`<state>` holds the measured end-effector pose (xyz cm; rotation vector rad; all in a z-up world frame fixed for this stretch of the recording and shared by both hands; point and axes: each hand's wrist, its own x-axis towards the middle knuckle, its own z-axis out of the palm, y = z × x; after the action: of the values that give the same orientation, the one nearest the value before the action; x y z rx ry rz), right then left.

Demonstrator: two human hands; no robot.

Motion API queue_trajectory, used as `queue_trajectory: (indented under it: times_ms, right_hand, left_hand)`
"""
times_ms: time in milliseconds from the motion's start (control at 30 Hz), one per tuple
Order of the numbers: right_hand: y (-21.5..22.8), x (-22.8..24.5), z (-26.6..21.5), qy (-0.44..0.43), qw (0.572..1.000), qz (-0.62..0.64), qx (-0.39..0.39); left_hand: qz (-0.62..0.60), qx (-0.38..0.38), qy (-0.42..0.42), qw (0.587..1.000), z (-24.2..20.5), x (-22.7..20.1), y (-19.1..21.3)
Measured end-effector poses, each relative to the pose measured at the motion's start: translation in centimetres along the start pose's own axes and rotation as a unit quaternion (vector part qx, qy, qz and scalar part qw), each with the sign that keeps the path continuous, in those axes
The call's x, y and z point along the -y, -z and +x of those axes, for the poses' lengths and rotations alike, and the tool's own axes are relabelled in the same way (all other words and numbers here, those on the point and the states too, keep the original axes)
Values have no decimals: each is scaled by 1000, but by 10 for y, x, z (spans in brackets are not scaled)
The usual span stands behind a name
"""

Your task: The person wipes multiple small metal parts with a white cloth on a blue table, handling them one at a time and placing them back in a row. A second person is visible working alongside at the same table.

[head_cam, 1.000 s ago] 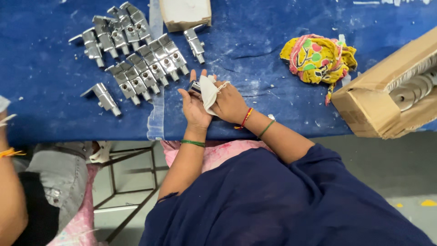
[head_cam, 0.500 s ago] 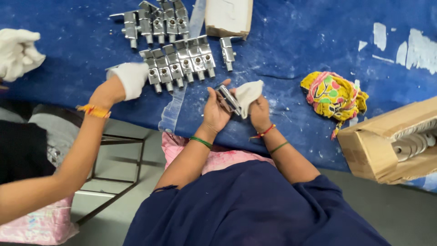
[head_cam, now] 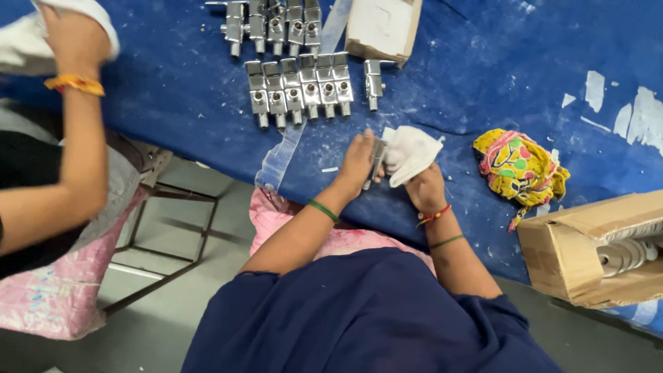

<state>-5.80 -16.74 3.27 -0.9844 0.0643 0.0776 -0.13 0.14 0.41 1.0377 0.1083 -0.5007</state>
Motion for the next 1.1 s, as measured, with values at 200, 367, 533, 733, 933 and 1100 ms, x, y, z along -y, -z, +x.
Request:
queue_trajectory:
  times_ms: [200,367,533,733,933,1100]
  right_hand:
    - [37,-23,-23,-1,979,-196,-56]
    - [67,-16,-20,52,982,-127,-131]
    - [73,6,-7,6,978,-197,-62]
    - [65,-5,2,-57,930,-363,27]
    - [49,-27,40,-96,959,-266,2]
    - [37,-27,64,200,806,-549,94]
  left_hand:
    - [88,13,-5,996,1,-7,-14]
    - [163,47,-10,986,-6,-13,-15]
    - [198,73,0,977,-17,-20,-13]
    - [261,100,-57,959,-9,5,-8]
    - [360,115,-259,889,-4,19,0]
    - [299,185,-87,932,-14,0,3]
